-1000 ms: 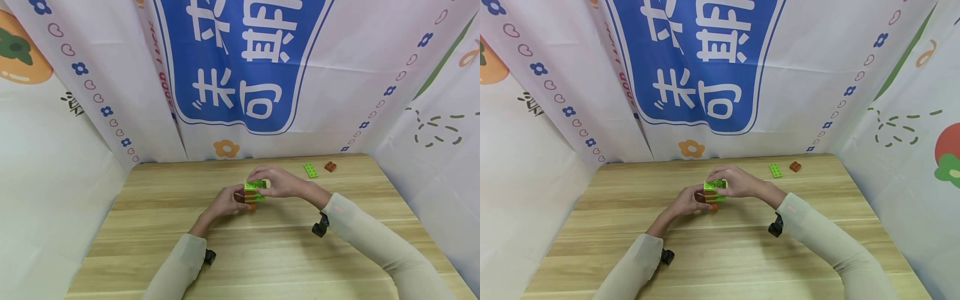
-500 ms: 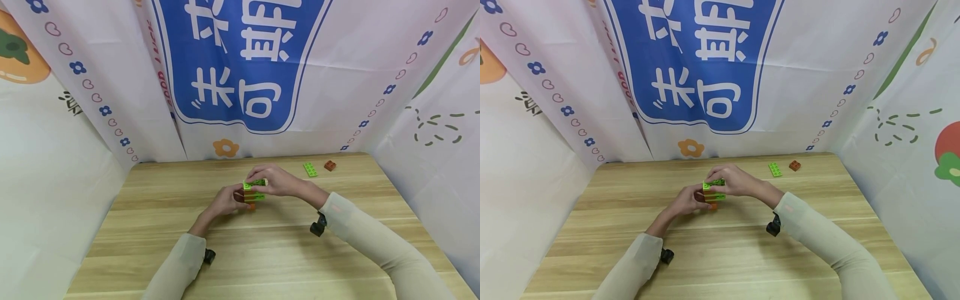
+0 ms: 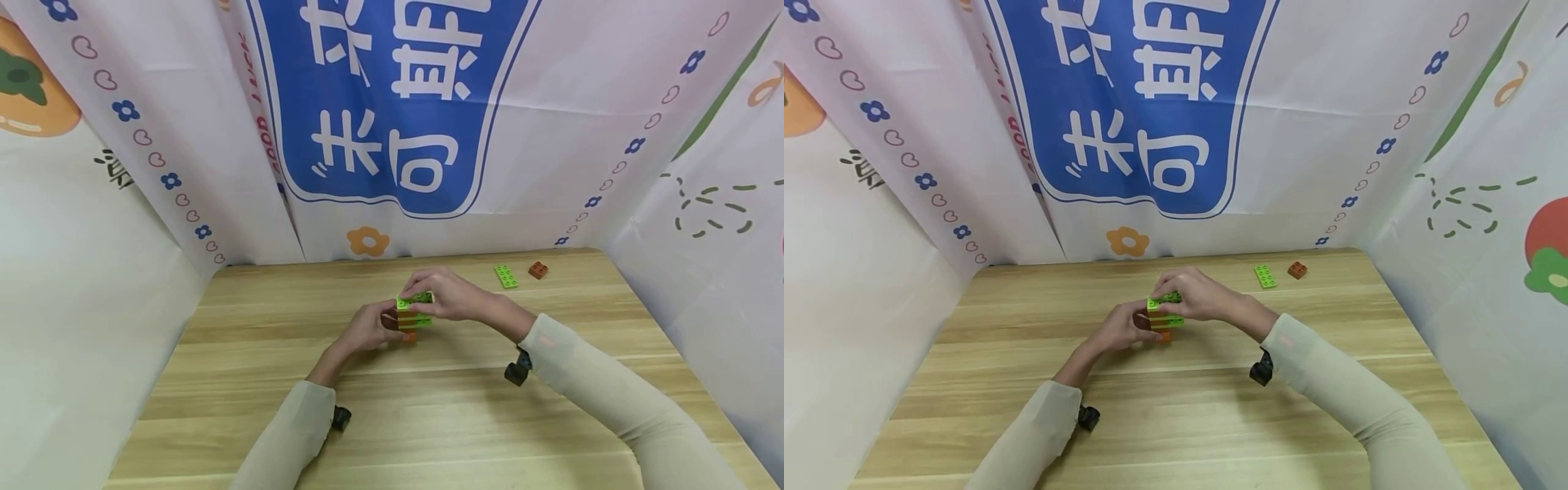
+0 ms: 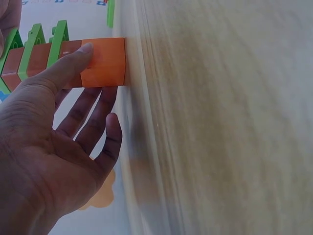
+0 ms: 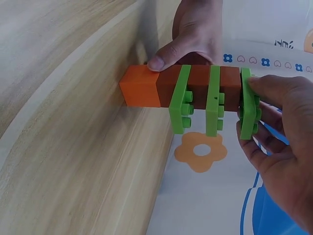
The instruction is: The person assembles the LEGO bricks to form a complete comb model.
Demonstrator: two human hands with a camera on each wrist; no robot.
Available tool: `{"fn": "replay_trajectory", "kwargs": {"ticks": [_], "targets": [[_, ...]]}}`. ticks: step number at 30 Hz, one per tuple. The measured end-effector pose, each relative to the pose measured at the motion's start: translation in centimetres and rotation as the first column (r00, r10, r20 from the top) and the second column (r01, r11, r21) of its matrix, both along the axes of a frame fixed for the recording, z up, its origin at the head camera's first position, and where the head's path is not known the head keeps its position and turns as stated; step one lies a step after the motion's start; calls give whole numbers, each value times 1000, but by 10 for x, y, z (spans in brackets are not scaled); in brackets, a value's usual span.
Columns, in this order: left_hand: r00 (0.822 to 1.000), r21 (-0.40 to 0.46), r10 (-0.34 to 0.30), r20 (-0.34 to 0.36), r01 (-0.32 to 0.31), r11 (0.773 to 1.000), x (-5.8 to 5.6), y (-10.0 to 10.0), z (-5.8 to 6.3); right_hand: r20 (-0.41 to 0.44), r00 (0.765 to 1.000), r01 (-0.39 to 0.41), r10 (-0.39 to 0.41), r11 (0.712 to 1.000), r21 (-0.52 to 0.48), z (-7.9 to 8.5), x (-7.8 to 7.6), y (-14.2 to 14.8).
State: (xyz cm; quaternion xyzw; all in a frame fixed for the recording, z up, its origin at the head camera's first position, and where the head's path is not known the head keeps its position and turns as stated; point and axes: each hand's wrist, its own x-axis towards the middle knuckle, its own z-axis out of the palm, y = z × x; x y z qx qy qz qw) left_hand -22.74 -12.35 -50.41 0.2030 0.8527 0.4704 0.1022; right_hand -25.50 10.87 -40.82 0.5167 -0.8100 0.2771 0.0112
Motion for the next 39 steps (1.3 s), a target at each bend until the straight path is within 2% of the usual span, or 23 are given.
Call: {"fn": "replay_trajectory", "kwargs": {"ticks": [10, 27, 36, 39], "targets": [[1000, -14, 13, 10, -13, 1000, 2, -3, -1, 37, 999, 8, -9, 1000, 24, 1, 1, -4], [1000, 2, 5, -1, -5, 1000, 1, -3, 0, 11, 1000, 11, -11, 1000, 3, -2, 1, -2], [1000, -11, -5, 11, 5, 1000, -1, -1, 1, 56, 998, 24, -24, 1000, -11, -7, -3, 8], [1000, -13, -1, 17, 1, 1000, -1, 0, 0, 78, 995, 60, -58, 998, -18, -6, -5, 16]]}}
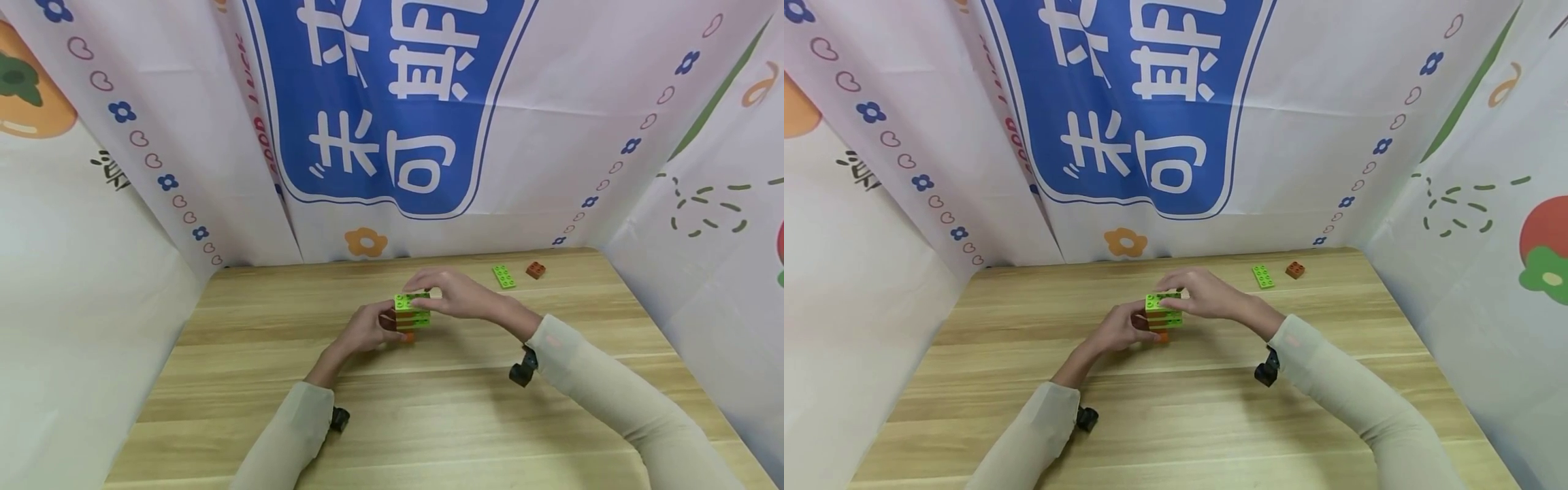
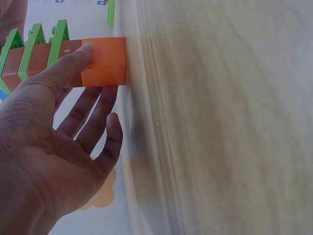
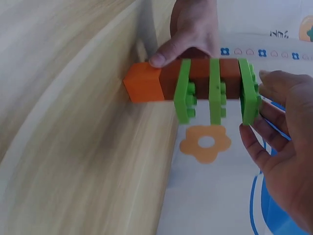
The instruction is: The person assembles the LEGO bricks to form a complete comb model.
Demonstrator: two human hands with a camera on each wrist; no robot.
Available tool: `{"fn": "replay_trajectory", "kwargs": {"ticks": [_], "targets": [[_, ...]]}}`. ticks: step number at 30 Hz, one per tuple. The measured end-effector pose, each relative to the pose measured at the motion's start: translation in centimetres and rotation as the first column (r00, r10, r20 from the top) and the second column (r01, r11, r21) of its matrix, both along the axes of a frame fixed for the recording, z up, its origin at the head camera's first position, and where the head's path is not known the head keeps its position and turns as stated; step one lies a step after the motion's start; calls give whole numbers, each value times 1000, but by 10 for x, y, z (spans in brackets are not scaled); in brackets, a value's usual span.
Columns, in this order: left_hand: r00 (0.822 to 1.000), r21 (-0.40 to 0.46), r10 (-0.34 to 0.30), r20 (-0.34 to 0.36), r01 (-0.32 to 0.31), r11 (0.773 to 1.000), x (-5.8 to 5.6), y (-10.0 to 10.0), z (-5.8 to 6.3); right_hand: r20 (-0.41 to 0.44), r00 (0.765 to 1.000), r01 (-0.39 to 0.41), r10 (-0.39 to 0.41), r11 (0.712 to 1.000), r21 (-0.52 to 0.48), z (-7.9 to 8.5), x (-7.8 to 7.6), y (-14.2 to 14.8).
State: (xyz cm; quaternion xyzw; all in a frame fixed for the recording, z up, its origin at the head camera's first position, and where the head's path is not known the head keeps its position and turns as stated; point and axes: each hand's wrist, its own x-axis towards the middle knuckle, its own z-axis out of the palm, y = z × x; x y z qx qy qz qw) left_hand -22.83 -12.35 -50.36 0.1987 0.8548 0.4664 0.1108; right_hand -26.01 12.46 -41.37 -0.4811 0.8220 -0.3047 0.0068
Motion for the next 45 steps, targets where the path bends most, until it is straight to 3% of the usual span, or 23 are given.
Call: {"fn": "replay_trajectory", "kwargs": {"ticks": [5, 10, 18, 24, 31, 45], "targets": [[1000, 6, 14, 13, -14, 1000, 1, 0, 1, -18, 998, 52, -53, 998, -44, 4, -7, 16], [1000, 4, 24, 21, -24, 1000, 2, 0, 2, -59, 997, 52, -57, 995, -83, 2, -18, 35], [999, -10, 29, 20, -29, 1000, 2, 1, 3, -64, 992, 110, -113, 993, -52, -2, -29, 68], [999, -13, 30, 20, -29, 999, 3, 1, 4, -15, 984, 175, -175, 985, -10, -5, -36, 92], [1000, -21, 28, 12, -27, 999, 3, 0, 3, 44, 963, 262, -265, 963, 66, -12, -48, 122], [1000, -19, 26, 8, -26, 999, 2, -1, 1, 141, 905, 388, -401, 915, 111, -25, -63, 174]]}}
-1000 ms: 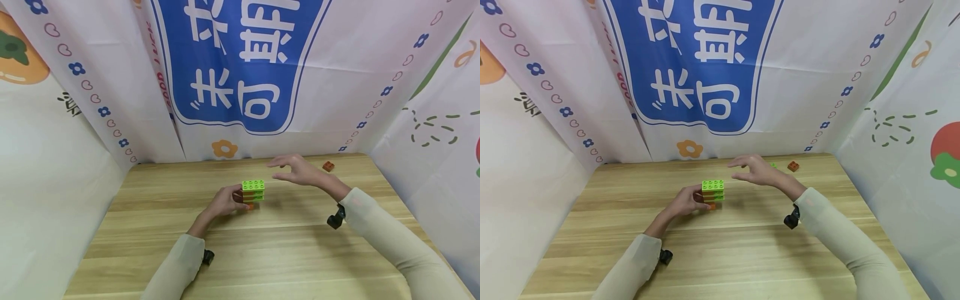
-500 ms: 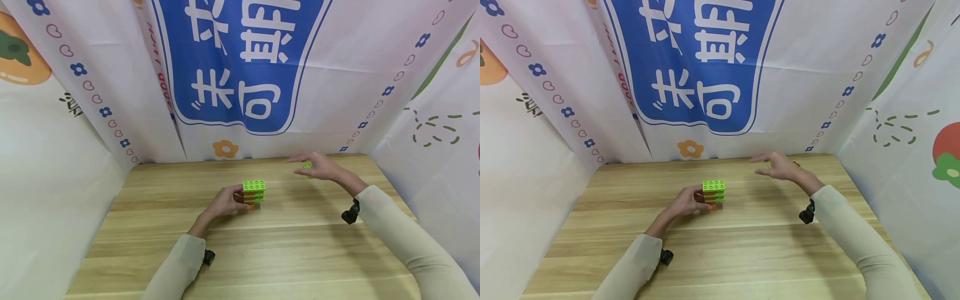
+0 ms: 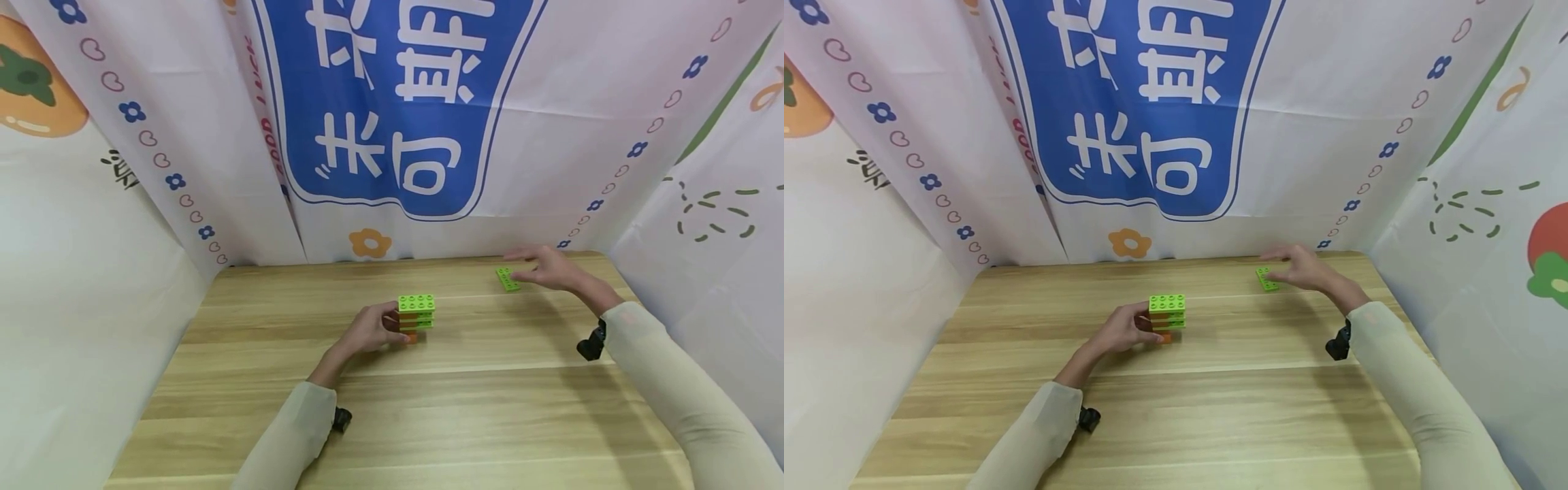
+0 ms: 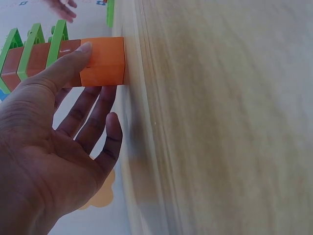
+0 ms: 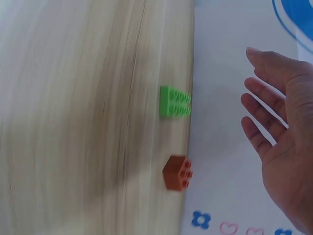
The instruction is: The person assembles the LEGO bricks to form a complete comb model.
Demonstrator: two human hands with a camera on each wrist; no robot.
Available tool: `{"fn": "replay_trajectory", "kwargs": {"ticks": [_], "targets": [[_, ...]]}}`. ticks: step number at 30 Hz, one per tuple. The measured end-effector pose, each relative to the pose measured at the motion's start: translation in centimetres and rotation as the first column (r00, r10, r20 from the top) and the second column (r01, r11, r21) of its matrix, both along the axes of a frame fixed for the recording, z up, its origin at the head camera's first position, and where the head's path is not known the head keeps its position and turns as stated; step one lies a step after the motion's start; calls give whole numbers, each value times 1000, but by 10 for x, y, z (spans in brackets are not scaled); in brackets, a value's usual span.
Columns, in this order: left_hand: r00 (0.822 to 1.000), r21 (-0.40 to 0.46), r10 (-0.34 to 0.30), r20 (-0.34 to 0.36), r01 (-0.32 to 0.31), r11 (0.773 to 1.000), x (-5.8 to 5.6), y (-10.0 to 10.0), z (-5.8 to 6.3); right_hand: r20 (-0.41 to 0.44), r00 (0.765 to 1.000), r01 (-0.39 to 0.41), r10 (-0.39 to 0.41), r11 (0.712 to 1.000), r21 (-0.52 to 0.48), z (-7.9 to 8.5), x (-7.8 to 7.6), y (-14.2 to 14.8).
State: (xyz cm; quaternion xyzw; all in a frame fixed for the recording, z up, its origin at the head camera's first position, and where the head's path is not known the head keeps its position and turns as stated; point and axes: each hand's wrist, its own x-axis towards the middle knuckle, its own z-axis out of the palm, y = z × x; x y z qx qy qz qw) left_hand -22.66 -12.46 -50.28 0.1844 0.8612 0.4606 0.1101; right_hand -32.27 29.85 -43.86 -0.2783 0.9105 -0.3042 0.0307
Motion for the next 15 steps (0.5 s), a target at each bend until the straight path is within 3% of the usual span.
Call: {"fn": "replay_trajectory", "kwargs": {"ticks": [11, 15], "targets": [[1000, 6, 4, 8, -4, 1000, 0, 0, 0, 63, 994, 94, -94, 996, 5, -20, -9, 36], [1000, 7, 6, 11, -6, 1000, 0, 0, 0, 87, 991, 102, -98, 994, -39, -26, -10, 47]]}}
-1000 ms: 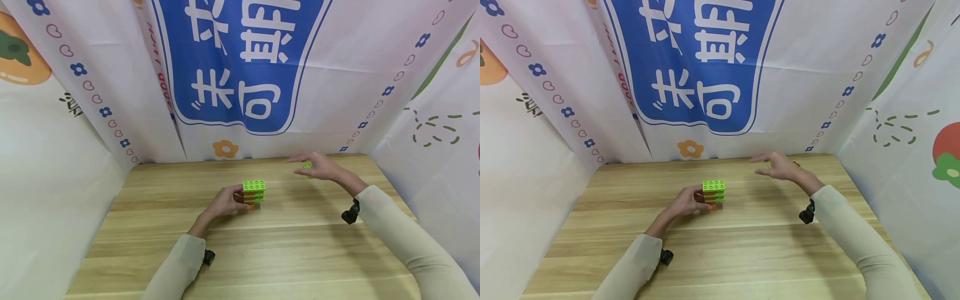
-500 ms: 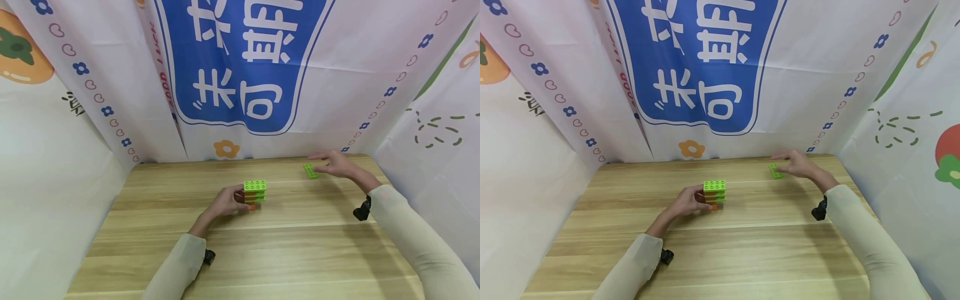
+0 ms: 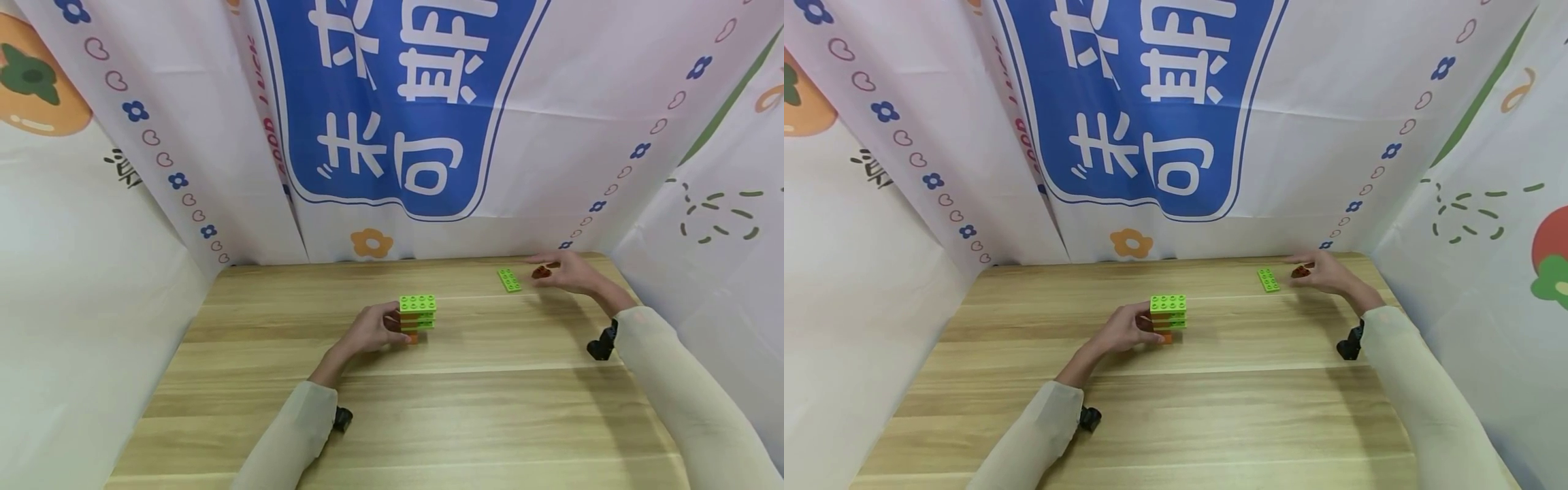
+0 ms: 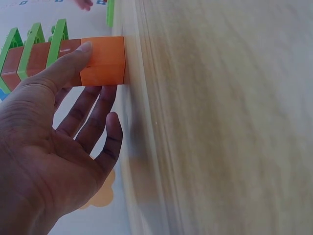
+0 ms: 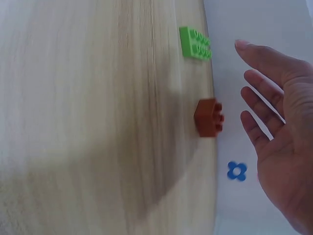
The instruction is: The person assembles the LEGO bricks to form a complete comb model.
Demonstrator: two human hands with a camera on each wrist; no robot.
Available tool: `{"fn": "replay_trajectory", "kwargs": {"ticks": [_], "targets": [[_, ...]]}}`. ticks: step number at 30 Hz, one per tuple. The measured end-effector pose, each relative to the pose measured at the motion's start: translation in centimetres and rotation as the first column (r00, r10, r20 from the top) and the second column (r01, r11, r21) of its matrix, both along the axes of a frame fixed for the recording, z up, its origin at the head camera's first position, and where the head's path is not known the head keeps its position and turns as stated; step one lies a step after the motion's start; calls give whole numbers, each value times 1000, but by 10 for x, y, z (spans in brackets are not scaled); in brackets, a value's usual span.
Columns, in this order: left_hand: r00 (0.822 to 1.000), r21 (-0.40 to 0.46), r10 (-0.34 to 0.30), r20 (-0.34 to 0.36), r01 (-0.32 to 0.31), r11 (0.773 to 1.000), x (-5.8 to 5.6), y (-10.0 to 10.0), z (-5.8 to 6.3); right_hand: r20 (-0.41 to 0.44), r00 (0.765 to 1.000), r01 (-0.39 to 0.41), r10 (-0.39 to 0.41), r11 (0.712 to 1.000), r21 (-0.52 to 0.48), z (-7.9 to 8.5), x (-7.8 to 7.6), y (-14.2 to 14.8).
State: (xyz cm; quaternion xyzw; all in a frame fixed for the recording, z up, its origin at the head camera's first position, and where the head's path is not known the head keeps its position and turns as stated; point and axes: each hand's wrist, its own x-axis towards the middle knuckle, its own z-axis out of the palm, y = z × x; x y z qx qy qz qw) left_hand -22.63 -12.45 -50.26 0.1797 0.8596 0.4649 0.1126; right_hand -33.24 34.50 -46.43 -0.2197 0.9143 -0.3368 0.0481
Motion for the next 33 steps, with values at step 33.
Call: {"fn": "replay_trajectory", "kwargs": {"ticks": [33], "targets": [[1000, 18, -18, 18, 17, 1000, 0, -1, 2, 252, 941, 264, -226, 956, -125, -45, -2, 31]]}}
